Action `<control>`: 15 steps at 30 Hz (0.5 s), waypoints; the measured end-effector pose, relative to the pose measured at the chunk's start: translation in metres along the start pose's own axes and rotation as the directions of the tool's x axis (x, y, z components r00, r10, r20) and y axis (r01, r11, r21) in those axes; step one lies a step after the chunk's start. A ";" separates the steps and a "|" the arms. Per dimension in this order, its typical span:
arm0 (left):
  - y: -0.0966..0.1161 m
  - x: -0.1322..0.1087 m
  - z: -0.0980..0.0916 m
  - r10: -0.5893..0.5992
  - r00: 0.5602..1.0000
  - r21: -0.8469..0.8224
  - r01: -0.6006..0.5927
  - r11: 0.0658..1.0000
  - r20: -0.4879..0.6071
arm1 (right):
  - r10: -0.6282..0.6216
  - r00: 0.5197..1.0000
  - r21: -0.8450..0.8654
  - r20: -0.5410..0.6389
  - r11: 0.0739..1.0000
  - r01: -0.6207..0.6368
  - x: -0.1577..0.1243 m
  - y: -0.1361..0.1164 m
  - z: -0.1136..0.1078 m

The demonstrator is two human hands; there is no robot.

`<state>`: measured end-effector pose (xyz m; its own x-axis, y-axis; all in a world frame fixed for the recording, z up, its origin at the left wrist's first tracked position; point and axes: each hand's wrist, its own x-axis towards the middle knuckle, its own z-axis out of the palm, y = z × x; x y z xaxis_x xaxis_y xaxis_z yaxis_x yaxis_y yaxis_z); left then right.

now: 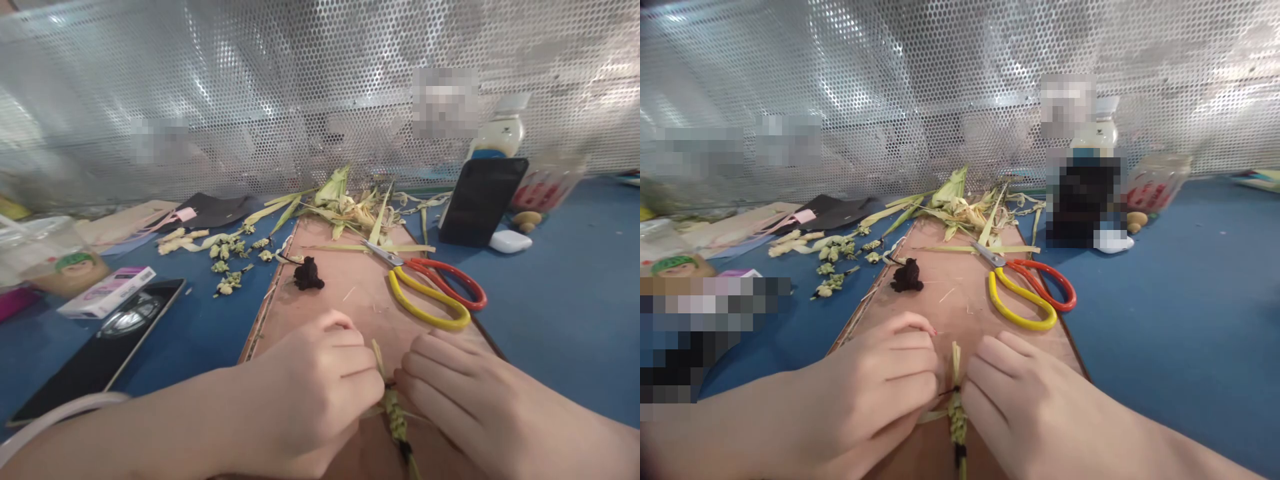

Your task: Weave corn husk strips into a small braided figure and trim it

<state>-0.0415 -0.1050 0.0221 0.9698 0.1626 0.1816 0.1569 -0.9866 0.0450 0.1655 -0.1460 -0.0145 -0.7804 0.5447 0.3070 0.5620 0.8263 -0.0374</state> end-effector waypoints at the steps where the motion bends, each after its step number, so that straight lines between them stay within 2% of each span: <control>1: 0.000 0.000 0.000 0.008 1.000 -0.002 -0.008 1.000 -0.004 | -0.012 1.000 -0.016 -0.010 1.000 0.012 0.000 0.000 0.000; 4: 0.001 0.000 0.001 0.024 1.000 -0.009 -0.024 1.000 -0.013 | -0.042 0.999 -0.042 -0.006 0.998 0.041 0.000 -0.001 -0.002; 7: 0.001 -0.002 0.002 -0.011 0.999 -0.037 0.010 0.999 -0.035 | -0.033 0.999 0.011 0.032 0.999 0.032 0.000 0.001 -0.003; 11: -0.004 -0.001 0.001 -0.163 0.980 -0.149 0.145 0.978 -0.118 | 0.077 0.996 0.135 0.039 0.988 -0.081 0.004 0.008 -0.001; 15: -0.014 0.004 -0.003 -0.243 0.959 -0.372 0.173 0.912 -0.148 | 0.178 0.984 0.229 0.013 0.957 -0.177 0.008 0.014 0.001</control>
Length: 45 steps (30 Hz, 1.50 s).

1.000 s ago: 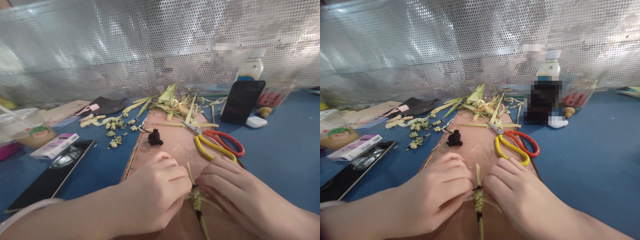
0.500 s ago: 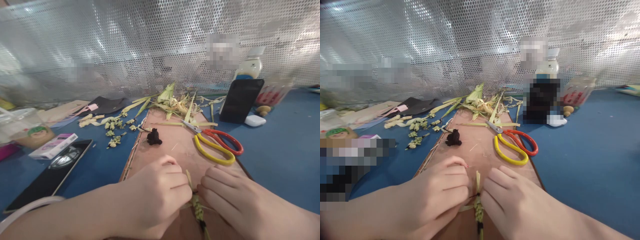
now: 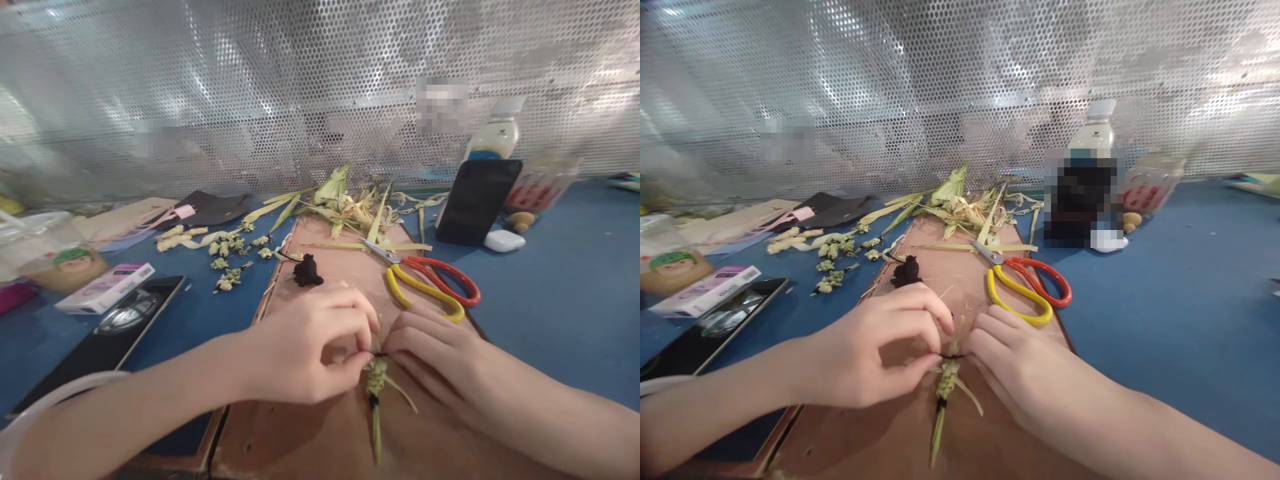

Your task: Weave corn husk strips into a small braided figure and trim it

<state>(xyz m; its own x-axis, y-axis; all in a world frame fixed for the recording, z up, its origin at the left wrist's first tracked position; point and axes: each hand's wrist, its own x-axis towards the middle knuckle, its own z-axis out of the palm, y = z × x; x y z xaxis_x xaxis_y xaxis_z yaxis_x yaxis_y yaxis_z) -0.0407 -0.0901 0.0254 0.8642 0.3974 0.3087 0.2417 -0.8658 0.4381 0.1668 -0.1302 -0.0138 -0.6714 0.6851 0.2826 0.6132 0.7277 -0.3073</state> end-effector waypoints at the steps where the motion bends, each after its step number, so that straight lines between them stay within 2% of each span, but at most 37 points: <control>1: -0.001 0.002 -0.001 -0.023 1.000 -0.050 0.023 0.998 0.006 | 0.018 1.000 0.028 -0.012 0.999 -0.018 0.000 0.000 -0.001; 3: -0.003 0.004 -0.002 -0.077 0.997 -0.102 0.078 0.992 0.018 | 0.045 0.998 0.082 -0.054 0.996 -0.041 -0.001 -0.001 -0.003; 5: -0.003 0.004 -0.001 -0.156 0.988 -0.109 0.153 0.982 -0.020 | 0.084 0.992 0.120 -0.097 0.990 -0.072 -0.003 -0.003 -0.006; 9: 0.000 0.002 0.004 -0.276 0.961 -0.111 0.272 0.956 -0.028 | 0.085 0.993 0.115 -0.084 0.991 -0.075 -0.008 -0.006 -0.009; 12: 0.001 0.002 0.006 -0.239 0.971 -0.107 0.238 0.965 0.008 | 0.033 0.995 0.082 -0.090 0.996 -0.025 -0.009 -0.004 -0.006; 18: -0.008 0.004 0.008 -0.133 0.986 -0.067 0.140 0.988 0.100 | 0.078 0.990 0.079 -0.114 0.994 -0.069 -0.010 0.001 -0.005; 22: -0.014 0.008 0.009 -0.140 0.987 -0.121 0.148 0.982 0.077 | 0.090 0.991 0.134 -0.102 0.988 -0.076 -0.006 0.003 -0.009; 25: -0.012 0.008 0.006 -0.204 0.979 -0.150 0.205 0.967 0.021 | 0.100 0.992 0.161 -0.074 0.983 -0.087 0.002 0.005 -0.011; 29: -0.011 0.006 0.001 -0.394 0.911 -0.290 0.411 0.864 0.118 | 0.099 0.993 0.185 -0.071 0.979 -0.085 0.016 0.010 -0.009; 34: -0.012 0.006 0.004 -0.467 0.868 -0.477 0.488 0.731 0.170 | 0.101 0.991 0.245 -0.083 0.966 -0.077 0.026 0.021 -0.002; 36: -0.011 0.007 0.007 -0.495 0.851 -0.482 0.512 0.711 0.174 | 0.116 0.990 0.248 -0.080 0.964 -0.093 0.026 0.024 0.000; 40: -0.013 0.009 0.012 -0.473 0.876 -0.353 0.473 0.808 0.090 | 0.126 0.990 0.240 -0.062 0.965 -0.108 0.024 0.026 0.001; 45: -0.024 0.013 0.015 -0.272 0.960 -0.227 0.279 0.933 0.065 | 0.117 0.991 0.225 -0.060 0.969 -0.101 0.021 0.029 0.000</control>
<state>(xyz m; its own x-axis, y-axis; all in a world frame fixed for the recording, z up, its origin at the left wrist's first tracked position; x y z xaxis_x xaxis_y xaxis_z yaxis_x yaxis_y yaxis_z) -0.0290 -0.0688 0.0064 0.7926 0.5972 0.1229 0.3665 -0.6277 0.6868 0.1703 -0.0942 -0.0173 -0.5690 0.7662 0.2986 0.5685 0.6289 -0.5304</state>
